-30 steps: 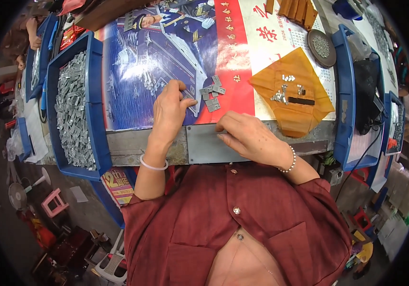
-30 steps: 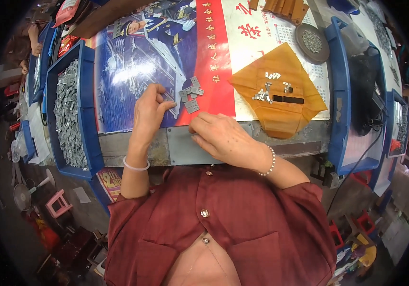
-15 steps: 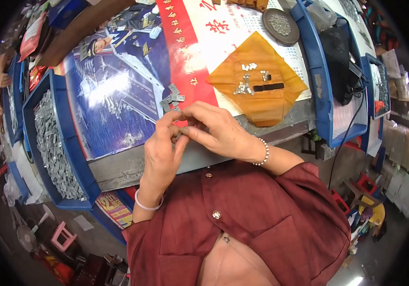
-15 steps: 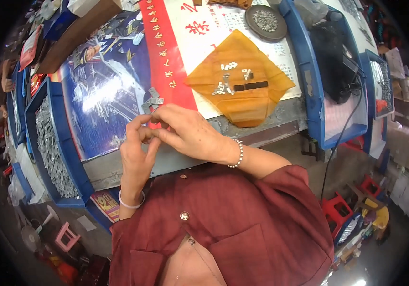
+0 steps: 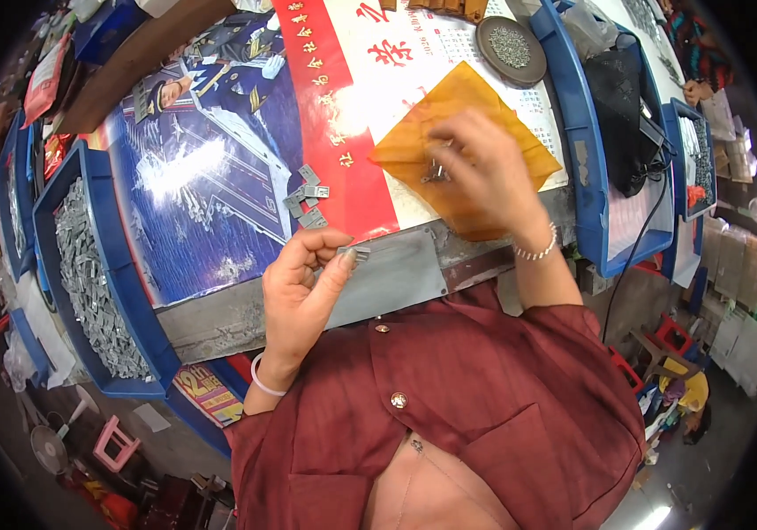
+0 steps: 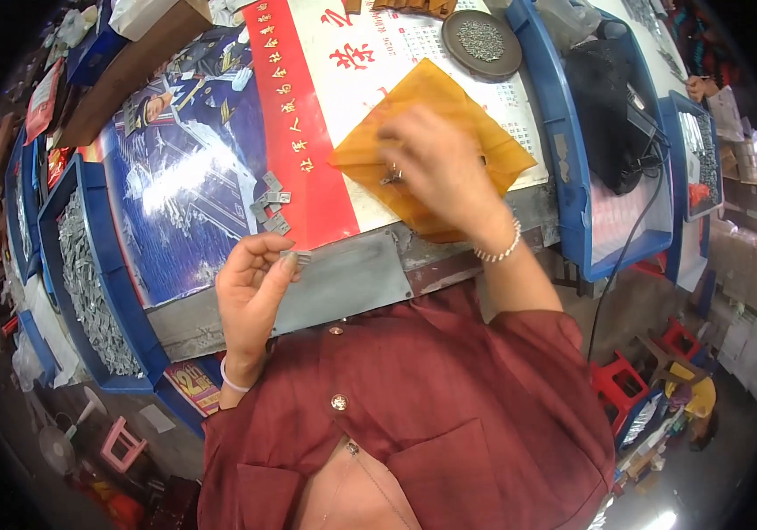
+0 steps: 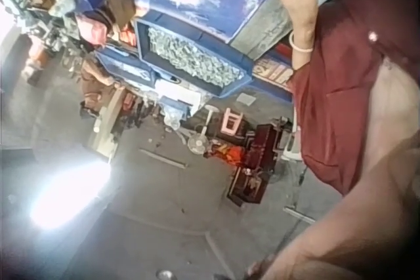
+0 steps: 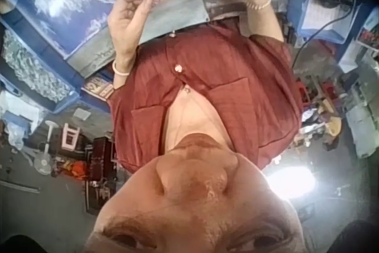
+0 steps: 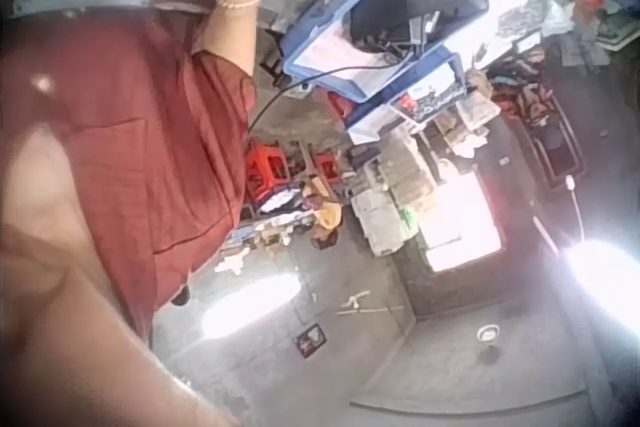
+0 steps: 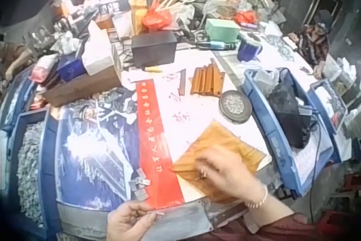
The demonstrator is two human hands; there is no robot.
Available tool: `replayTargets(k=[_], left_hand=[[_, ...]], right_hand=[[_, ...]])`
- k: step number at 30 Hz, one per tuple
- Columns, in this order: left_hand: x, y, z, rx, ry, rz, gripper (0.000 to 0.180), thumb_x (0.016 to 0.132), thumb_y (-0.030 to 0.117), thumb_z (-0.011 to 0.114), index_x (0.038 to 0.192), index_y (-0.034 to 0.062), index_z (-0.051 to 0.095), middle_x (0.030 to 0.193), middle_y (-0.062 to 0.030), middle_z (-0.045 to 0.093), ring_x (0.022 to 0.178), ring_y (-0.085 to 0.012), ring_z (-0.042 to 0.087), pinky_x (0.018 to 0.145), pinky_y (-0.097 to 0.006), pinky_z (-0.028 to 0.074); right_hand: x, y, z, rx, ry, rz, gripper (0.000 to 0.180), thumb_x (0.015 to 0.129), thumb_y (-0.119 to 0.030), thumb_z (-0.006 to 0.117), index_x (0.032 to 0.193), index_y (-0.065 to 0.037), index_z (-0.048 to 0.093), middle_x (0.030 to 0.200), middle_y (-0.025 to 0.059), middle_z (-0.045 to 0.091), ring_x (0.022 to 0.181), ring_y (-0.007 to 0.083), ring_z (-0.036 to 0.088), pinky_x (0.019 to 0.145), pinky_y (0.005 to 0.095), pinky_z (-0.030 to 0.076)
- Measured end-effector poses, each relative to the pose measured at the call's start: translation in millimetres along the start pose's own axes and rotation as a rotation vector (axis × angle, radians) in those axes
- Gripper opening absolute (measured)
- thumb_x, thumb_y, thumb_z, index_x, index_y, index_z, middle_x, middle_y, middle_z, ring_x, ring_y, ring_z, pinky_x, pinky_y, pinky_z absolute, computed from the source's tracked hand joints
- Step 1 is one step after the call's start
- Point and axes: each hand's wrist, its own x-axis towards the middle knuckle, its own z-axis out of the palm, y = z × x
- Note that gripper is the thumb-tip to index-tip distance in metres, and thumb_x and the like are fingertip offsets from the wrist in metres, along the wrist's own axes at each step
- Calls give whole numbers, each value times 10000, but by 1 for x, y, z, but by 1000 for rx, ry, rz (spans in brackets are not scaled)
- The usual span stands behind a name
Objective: Assembling small metal components by hand at a workshop station.
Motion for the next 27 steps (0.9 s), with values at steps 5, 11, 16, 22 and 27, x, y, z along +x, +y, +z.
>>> replayTargets(k=[5,11,16,22,27], left_hand=[[-2,-2,-2,-93,28,-53,152,900,4,616,1045,-27,582,861,-13,600,761,-51,536,675,-191,428],[-5,-7,-7,-76,63,-70,103,899,32,636,981,-12,593,830,0,605,737,-43,534,664,-187,425],[-3,-7,-7,-62,49,-97,101,895,47,646,961,-11,596,803,4,613,720,-42,542,654,-189,432],[1,-8,-3,-10,18,-87,117,890,62,658,954,-16,600,799,-2,625,711,-42,549,652,-190,439],[-1,-9,-1,30,31,-89,118,885,78,667,931,-15,613,769,2,628,683,-42,551,626,-194,442]], right_hand=[[21,38,-16,-216,-138,-72,141,788,-95,637,919,-48,618,852,106,561,832,318,559,707,407,432],[29,39,-13,-293,-226,-120,97,778,-88,631,866,-58,603,863,86,569,878,295,556,739,408,409],[33,40,-12,-251,-253,-92,56,776,-66,609,819,-53,575,853,87,565,882,298,552,739,412,405],[33,36,-11,-131,-298,-56,54,760,-25,560,804,-17,530,752,152,577,745,361,569,666,432,441],[28,24,-13,6,-247,19,65,797,-34,565,787,-1,511,743,176,589,702,384,569,622,417,456]])
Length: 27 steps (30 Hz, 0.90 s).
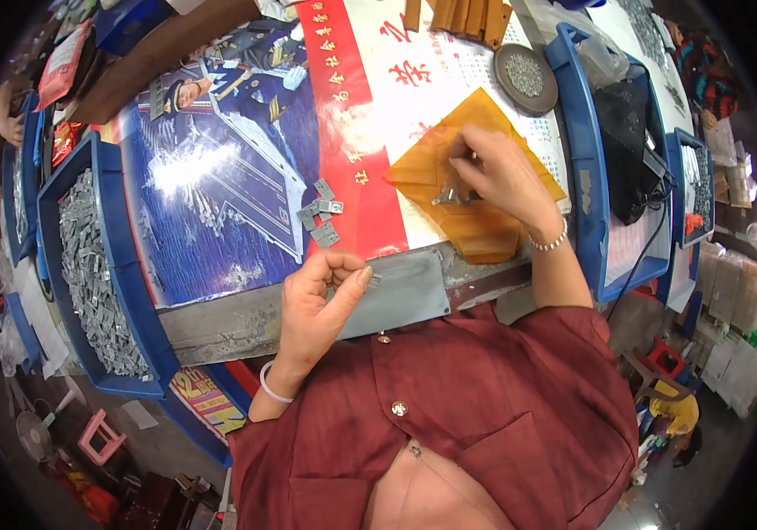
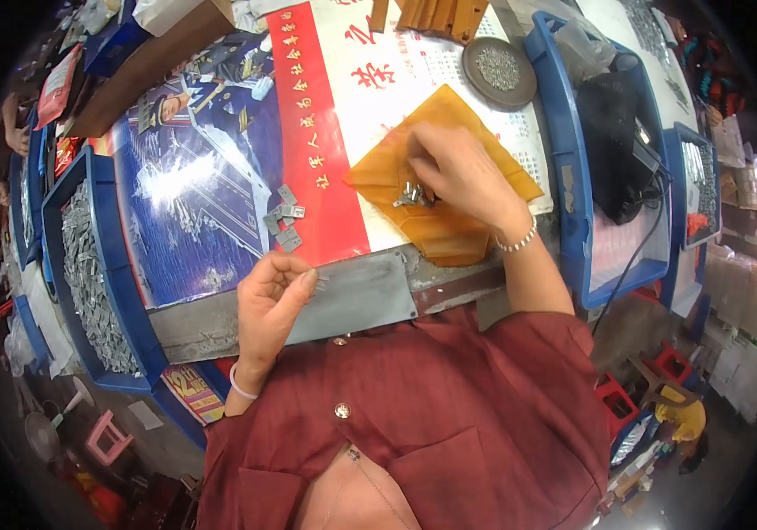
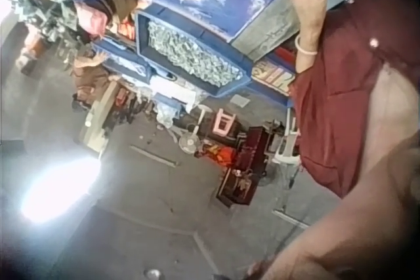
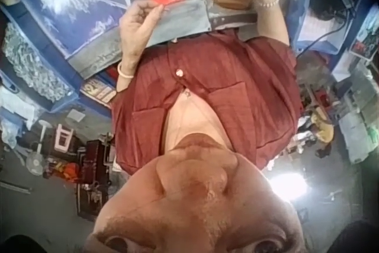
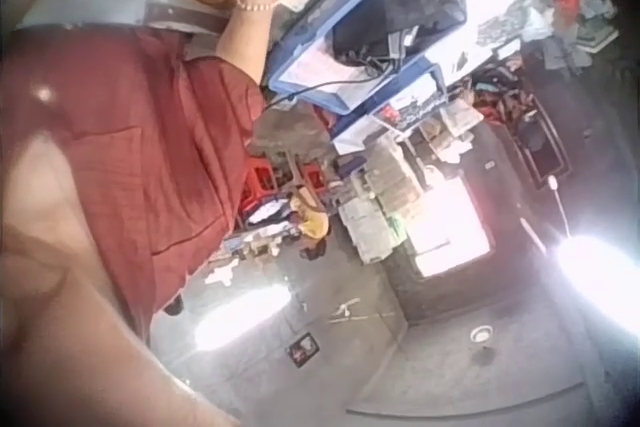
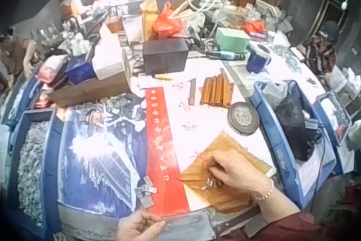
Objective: Assembling small metal components by hand at a workshop station.
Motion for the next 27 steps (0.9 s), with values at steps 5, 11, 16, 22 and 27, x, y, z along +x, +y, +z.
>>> replayTargets(k=[5,11,16,22,27], left_hand=[[2,-2,0,-22,-1,-13,110,888,90,662,926,-6,624,743,11,623,674,-33,543,613,-194,436],[12,3,10,13,-2,0,151,890,96,651,1001,-5,634,692,4,621,638,-37,546,589,-208,446],[15,0,11,99,33,113,143,876,82,654,989,-4,635,672,-28,639,601,-56,573,567,-221,472],[10,11,9,351,33,97,77,875,63,641,899,-9,623,708,-31,645,651,-56,583,599,-219,461],[8,1,6,187,21,47,68,893,66,619,896,2,597,679,-1,611,600,-33,529,542,-211,416]], right_hand=[[-22,-44,9,371,10,62,82,804,-17,646,851,6,584,793,42,616,729,110,569,677,252,462],[-31,-79,39,517,-183,25,116,871,-30,620,975,19,606,864,80,633,822,158,625,721,282,486],[-31,-90,46,405,-100,-56,166,869,-7,575,1028,-17,529,853,140,615,790,304,630,683,357,487],[-32,-96,49,332,-128,-76,212,867,-16,588,1056,-22,493,858,169,622,796,324,640,681,366,494],[-32,-90,54,530,-164,107,193,912,-53,600,1070,28,527,917,83,643,829,151,650,730,289,518]])
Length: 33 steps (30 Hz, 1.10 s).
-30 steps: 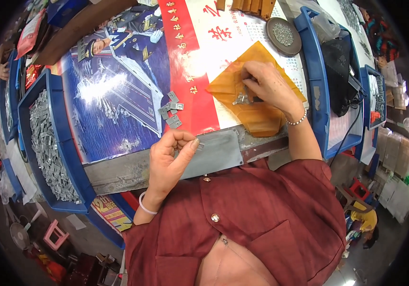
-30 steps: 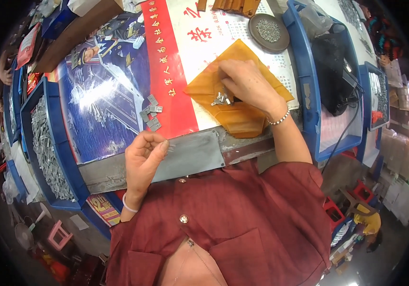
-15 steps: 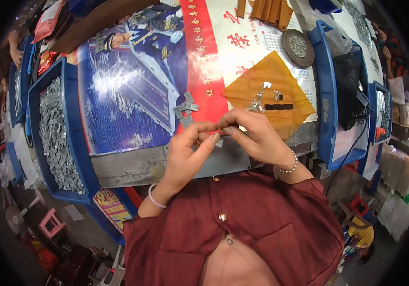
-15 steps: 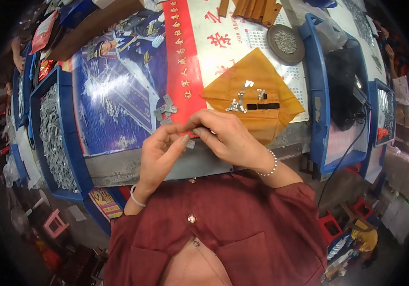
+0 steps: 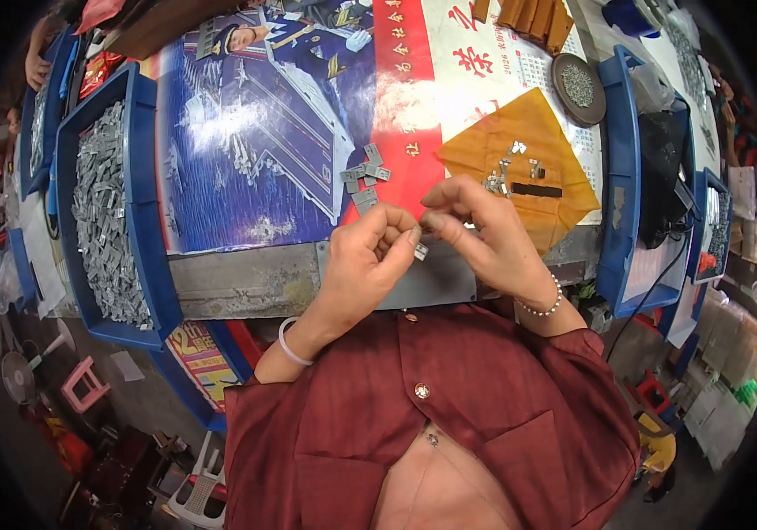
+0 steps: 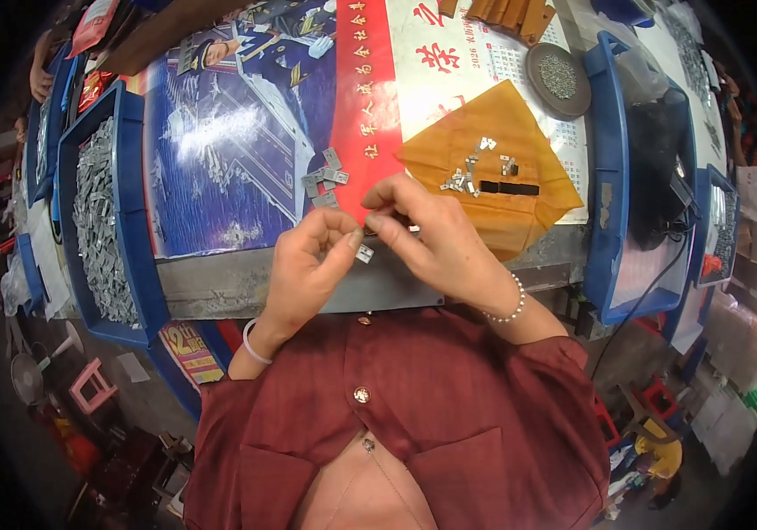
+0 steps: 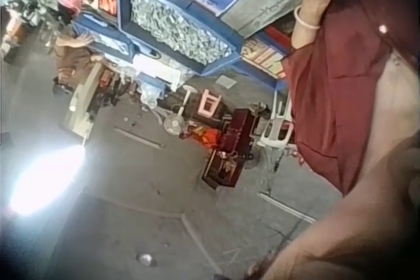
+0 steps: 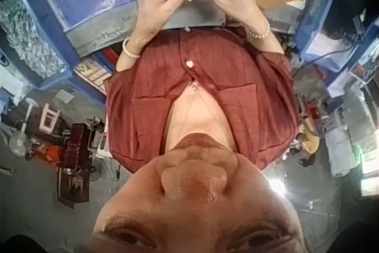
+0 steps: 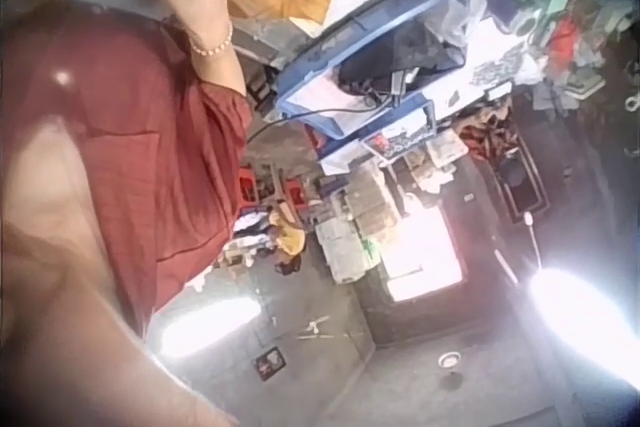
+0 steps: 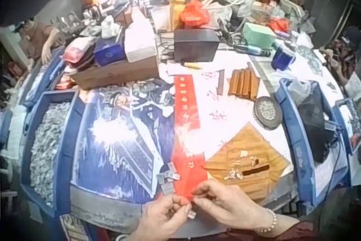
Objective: Assembling small metal components by hand at a workshop station.
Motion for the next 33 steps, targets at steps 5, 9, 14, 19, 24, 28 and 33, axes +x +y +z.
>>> replayTargets(k=[5,9,14,19,24,28,33], left_hand=[[-1,-2,-2,-399,-8,-116,64,907,75,607,901,14,587,670,35,565,601,-6,470,531,-188,374],[-2,-3,-1,-319,5,-57,65,914,78,602,912,15,587,692,37,569,606,-10,466,542,-187,377],[-5,0,1,-202,28,29,74,912,74,599,931,2,595,719,11,611,637,-27,533,576,-194,433],[-6,-5,4,-225,78,40,189,938,53,553,1110,-18,582,811,-14,628,722,-59,589,665,-207,493],[-4,-12,9,-179,211,130,243,876,11,597,1116,-25,600,727,-47,650,681,-77,619,640,-235,499],[-6,-9,8,-28,194,222,292,895,-23,577,1185,-32,538,791,-49,654,741,-80,613,718,-216,478],[0,-13,10,54,278,424,328,812,-67,615,1132,-2,588,719,-63,639,649,-100,608,635,-249,504]], right_hand=[[-1,7,0,71,-8,48,152,931,-108,601,997,25,572,879,37,615,779,92,597,682,223,487],[-1,7,6,307,11,120,118,908,-101,618,901,12,585,772,-5,579,678,50,492,617,219,426],[-2,9,6,346,-37,147,88,904,-95,617,919,-15,585,816,-11,581,704,39,518,606,188,420],[-3,5,8,305,121,95,107,863,-63,619,815,-2,545,777,6,550,681,65,481,611,229,415],[-1,11,9,125,107,-108,86,840,-36,611,832,6,537,829,50,560,753,121,520,670,256,433],[0,11,13,99,130,-108,103,827,-38,611,818,17,524,818,55,554,727,135,520,648,270,437],[0,8,15,131,134,-48,92,845,-43,596,833,18,528,824,61,556,751,147,525,660,276,438]])
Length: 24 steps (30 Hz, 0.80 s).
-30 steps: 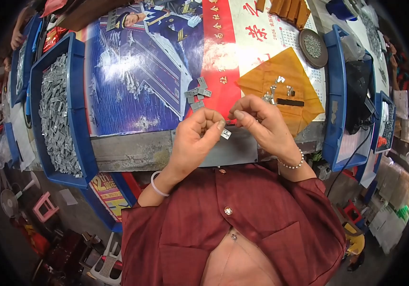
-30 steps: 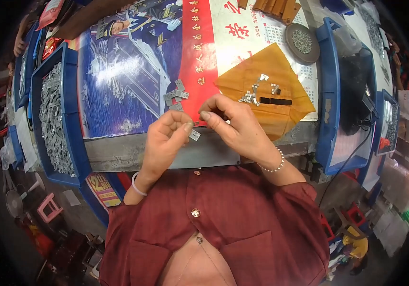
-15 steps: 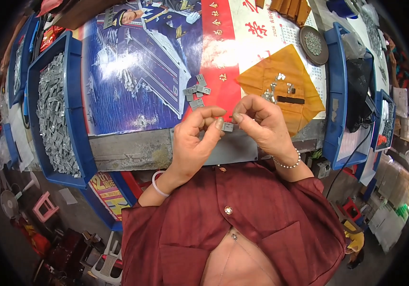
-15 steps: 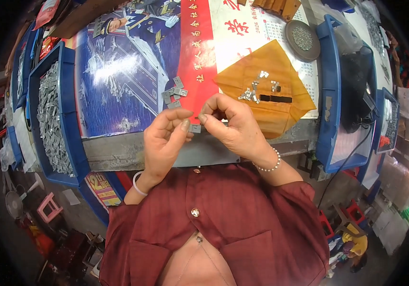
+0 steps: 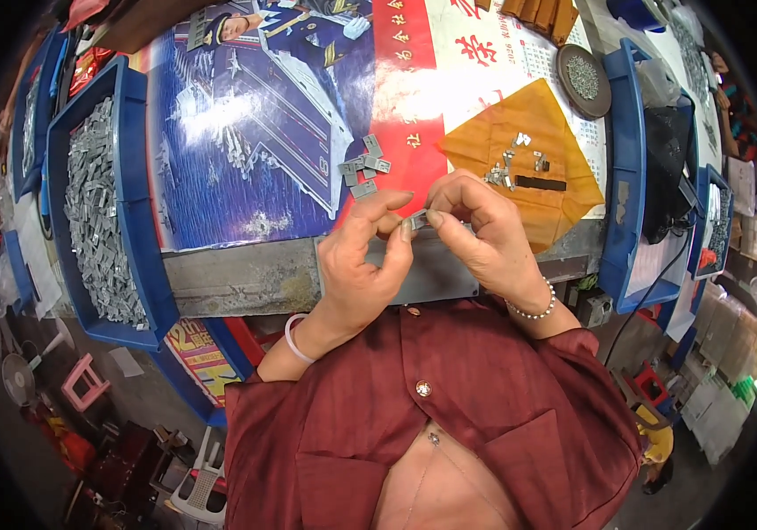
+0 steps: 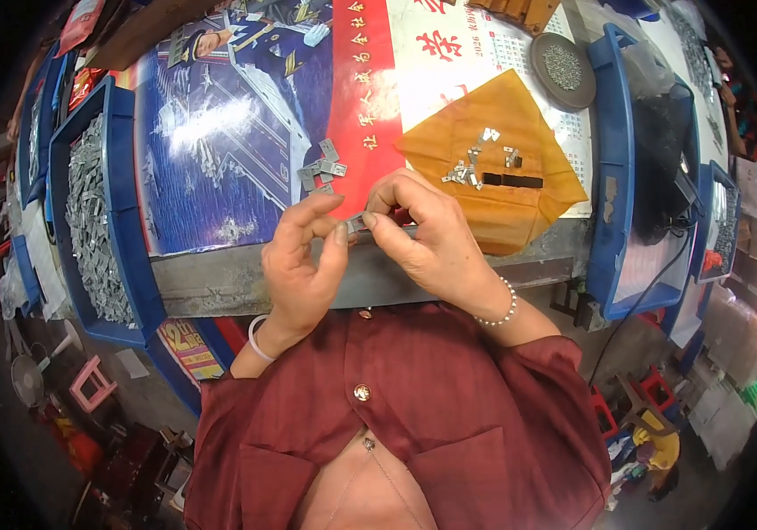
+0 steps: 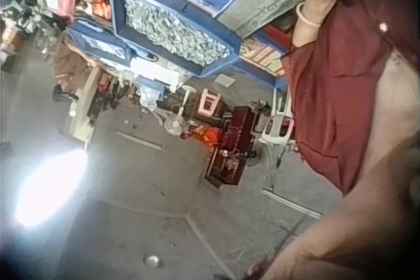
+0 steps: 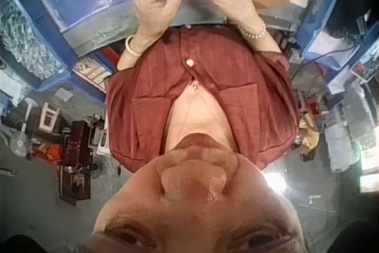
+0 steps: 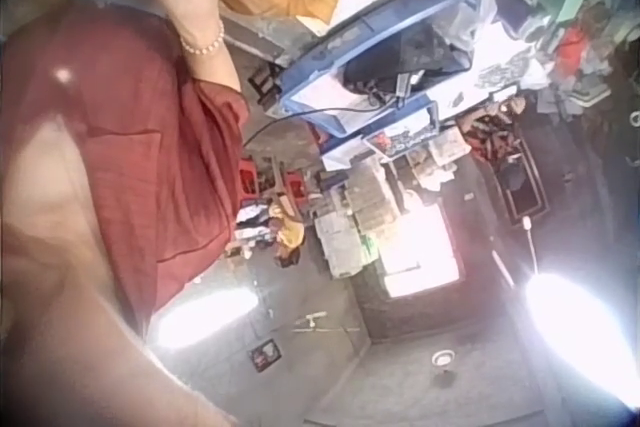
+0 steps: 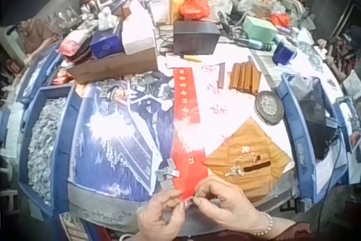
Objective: Assembling small metal components by hand at a workshop station.
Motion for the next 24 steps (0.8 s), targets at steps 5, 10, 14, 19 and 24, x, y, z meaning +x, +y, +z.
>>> replayTargets(k=[5,10,14,19,24], left_hand=[[0,-3,2,7,-13,18,344,798,-83,623,1130,-6,578,747,-71,641,657,-108,615,626,-250,503],[-2,-7,5,-20,39,70,328,792,-91,627,1103,-10,566,816,-87,648,654,-121,620,618,-254,501],[-6,-11,6,-43,60,45,327,790,-87,627,1101,-6,568,813,-85,648,655,-120,623,615,-251,499],[-6,-12,6,-23,53,88,326,782,-82,622,1093,-1,571,834,-85,655,660,-126,635,610,-249,506],[-11,-15,6,-79,8,76,312,847,-98,580,1142,-38,495,938,-87,619,801,-110,604,769,-235,468]], right_hand=[[0,-2,0,6,-37,35,84,867,-49,582,849,16,531,831,73,558,773,166,534,671,282,440],[0,0,5,32,20,23,85,876,-48,579,857,18,529,833,84,557,777,177,547,681,298,457],[-1,0,8,89,45,51,87,876,-45,581,867,21,525,825,91,550,772,184,550,681,309,472],[0,1,8,165,-59,109,105,949,-87,547,947,13,513,992,64,494,862,115,538,688,254,526],[-3,5,25,353,81,105,71,913,-18,575,911,-3,506,916,46,525,819,88,529,710,230,490]])
